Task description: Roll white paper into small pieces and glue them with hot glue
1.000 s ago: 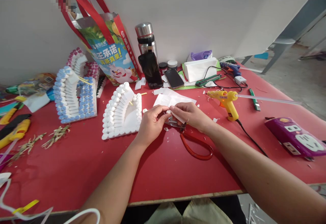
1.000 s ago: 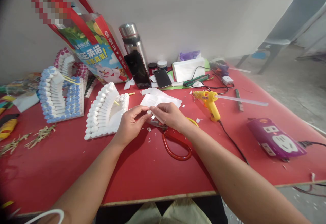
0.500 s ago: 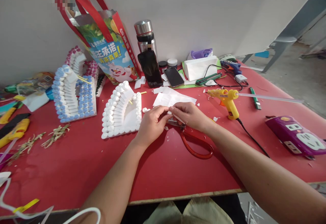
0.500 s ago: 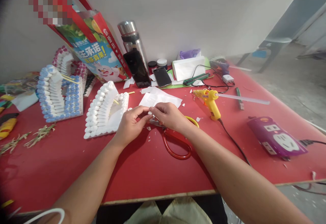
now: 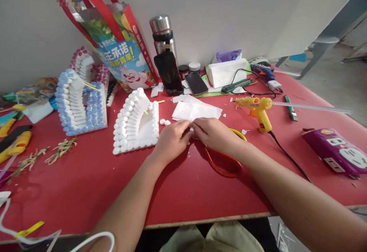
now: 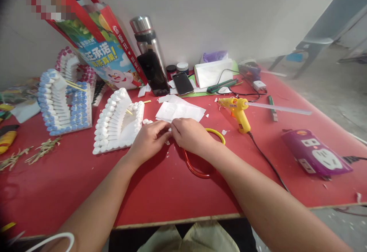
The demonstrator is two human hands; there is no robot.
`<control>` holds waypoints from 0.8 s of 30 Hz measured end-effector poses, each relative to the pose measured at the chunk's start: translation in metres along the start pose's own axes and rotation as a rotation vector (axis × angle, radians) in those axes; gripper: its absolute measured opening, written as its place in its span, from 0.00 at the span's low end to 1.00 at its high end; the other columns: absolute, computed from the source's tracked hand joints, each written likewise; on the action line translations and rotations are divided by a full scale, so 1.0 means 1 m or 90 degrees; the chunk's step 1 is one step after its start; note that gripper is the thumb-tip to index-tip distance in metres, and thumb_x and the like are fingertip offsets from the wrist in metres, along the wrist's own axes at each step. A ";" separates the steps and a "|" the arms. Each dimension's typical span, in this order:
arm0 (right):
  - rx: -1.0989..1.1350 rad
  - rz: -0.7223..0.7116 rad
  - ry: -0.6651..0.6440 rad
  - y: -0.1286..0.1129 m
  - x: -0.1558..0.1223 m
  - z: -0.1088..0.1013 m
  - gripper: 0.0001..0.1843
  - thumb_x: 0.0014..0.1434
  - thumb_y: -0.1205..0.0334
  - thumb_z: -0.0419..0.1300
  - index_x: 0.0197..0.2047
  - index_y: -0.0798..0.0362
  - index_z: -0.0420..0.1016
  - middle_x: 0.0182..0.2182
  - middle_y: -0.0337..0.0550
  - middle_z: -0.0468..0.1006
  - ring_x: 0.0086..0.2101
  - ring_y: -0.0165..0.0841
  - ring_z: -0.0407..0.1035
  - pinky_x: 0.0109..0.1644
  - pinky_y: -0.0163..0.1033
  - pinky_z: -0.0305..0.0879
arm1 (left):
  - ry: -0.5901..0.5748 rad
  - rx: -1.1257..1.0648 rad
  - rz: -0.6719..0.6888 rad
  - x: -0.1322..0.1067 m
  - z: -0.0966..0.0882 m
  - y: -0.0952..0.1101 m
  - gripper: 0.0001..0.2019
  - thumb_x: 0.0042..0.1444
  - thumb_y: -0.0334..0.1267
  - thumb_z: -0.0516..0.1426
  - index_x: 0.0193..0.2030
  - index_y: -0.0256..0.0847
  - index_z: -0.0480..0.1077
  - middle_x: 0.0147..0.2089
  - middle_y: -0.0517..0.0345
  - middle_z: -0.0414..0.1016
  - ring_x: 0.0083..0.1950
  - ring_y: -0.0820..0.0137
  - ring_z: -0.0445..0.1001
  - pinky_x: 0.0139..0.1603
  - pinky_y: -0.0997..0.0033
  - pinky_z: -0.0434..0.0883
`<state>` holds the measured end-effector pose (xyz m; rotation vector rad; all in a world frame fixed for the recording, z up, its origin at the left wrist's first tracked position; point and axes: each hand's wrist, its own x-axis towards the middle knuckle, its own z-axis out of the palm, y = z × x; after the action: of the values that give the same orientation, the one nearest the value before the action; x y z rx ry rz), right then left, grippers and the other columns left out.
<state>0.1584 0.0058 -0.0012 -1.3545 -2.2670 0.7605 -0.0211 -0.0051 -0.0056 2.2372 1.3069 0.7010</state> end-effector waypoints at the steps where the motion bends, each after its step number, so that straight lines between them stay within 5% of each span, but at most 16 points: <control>1: -0.010 0.001 -0.004 -0.001 0.000 0.000 0.13 0.67 0.64 0.49 0.29 0.52 0.63 0.30 0.47 0.76 0.29 0.32 0.64 0.34 0.38 0.54 | -0.002 -0.001 -0.001 0.000 0.000 0.000 0.04 0.63 0.34 0.55 0.41 0.42 0.72 0.40 0.56 0.78 0.40 0.64 0.76 0.40 0.66 0.70; 24: -0.052 0.003 -0.003 0.000 0.000 -0.002 0.13 0.68 0.64 0.49 0.31 0.53 0.65 0.30 0.46 0.76 0.30 0.31 0.65 0.35 0.35 0.53 | 0.002 -0.043 -0.028 0.001 0.001 0.000 0.04 0.62 0.33 0.56 0.40 0.42 0.73 0.41 0.57 0.78 0.40 0.66 0.76 0.41 0.67 0.71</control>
<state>0.1595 0.0063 -0.0001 -1.3951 -2.3223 0.6803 -0.0205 -0.0046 -0.0065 2.1475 1.3105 0.7220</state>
